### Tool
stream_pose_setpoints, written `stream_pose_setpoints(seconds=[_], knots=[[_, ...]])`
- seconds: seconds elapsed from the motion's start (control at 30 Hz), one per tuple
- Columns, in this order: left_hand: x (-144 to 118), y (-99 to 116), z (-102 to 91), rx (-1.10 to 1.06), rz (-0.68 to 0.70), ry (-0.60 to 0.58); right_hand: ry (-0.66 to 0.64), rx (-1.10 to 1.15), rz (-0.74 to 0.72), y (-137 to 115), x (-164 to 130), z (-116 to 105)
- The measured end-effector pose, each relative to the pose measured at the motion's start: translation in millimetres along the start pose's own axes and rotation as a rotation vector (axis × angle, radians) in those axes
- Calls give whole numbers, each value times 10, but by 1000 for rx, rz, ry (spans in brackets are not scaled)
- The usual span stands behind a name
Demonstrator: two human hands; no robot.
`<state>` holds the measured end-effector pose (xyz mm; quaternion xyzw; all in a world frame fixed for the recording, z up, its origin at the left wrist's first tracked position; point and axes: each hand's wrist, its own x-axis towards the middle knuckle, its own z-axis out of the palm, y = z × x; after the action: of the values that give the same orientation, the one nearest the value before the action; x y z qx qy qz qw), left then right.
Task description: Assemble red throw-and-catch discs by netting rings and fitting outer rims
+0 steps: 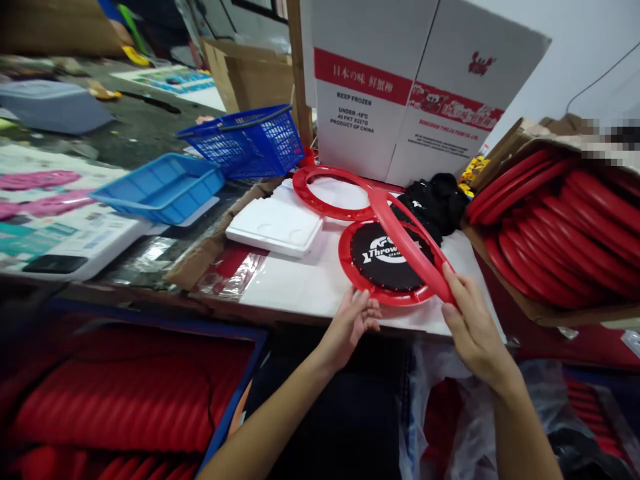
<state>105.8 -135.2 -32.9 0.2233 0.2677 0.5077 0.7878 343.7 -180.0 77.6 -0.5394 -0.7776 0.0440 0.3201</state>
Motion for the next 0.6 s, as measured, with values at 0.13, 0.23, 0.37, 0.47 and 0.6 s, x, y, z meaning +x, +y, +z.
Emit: stream_pose_setpoints(seconds=[0.13, 0.23, 0.37, 0.47, 0.6], knots=[[522, -126, 265, -89, 31, 23, -51, 46, 70, 119, 53, -184], [662, -113, 525, -204, 14, -1, 11, 39, 56, 224, 70, -348], [359, 21, 680, -185, 5, -192, 11, -24, 18, 191, 7, -544], [-30, 100, 632, -262, 59, -166, -69, -38, -37, 15, -109, -510], [-466, 35, 624, -478, 154, 94, -155, 78, -109, -274, -229, -194]])
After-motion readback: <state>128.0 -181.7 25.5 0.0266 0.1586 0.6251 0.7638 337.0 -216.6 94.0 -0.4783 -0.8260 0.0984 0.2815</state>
